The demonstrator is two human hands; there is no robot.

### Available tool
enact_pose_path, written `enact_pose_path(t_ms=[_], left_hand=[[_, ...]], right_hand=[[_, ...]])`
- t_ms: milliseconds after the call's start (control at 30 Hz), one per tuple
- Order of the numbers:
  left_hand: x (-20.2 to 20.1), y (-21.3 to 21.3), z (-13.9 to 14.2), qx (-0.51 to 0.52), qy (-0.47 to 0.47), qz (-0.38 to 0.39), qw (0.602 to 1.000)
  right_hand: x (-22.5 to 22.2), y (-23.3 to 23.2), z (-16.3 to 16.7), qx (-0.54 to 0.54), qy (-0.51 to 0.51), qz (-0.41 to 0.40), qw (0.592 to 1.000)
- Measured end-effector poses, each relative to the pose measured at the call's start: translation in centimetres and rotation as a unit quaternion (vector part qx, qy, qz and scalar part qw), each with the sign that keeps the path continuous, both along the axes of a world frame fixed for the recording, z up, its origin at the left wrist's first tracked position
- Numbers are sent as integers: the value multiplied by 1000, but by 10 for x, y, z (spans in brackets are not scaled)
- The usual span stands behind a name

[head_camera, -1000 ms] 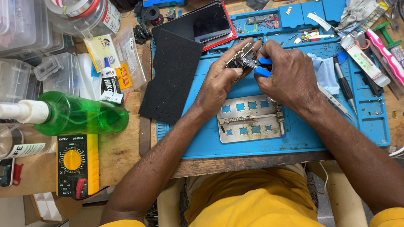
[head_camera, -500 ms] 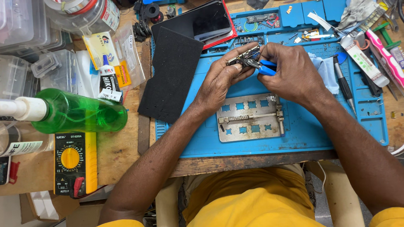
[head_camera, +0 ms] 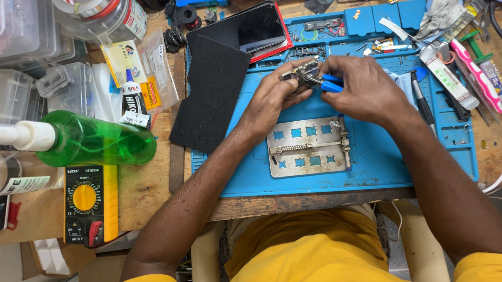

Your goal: The person holds a small circuit board in one hand and uses blue-handled pliers to grip and work on components on the board, repositioning the board repeatedly. Near the end they set the board down and pick up a toothbrush and other small tools from the mat.

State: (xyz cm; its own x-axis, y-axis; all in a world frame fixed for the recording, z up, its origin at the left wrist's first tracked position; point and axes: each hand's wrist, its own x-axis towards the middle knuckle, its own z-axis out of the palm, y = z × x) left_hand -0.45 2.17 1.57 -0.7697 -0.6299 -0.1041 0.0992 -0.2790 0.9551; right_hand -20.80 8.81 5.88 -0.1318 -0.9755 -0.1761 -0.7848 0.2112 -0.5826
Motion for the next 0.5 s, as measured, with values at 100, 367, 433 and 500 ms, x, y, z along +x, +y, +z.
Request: enact_pose_path(t_ms=[100, 367, 433, 500], left_hand=[[-1, -3, -1, 83, 38, 32, 995], [3, -4, -7, 215, 177, 17, 960], [5, -2, -8, 187, 158, 26, 969], [5, -2, -9, 175, 146, 24, 973]], right_hand=[[1, 6, -3, -168, 135, 20, 976], [16, 14, -5, -280, 246, 50, 926], [19, 14, -5, -274, 244, 50, 929], [20, 14, -4, -272, 240, 52, 931]])
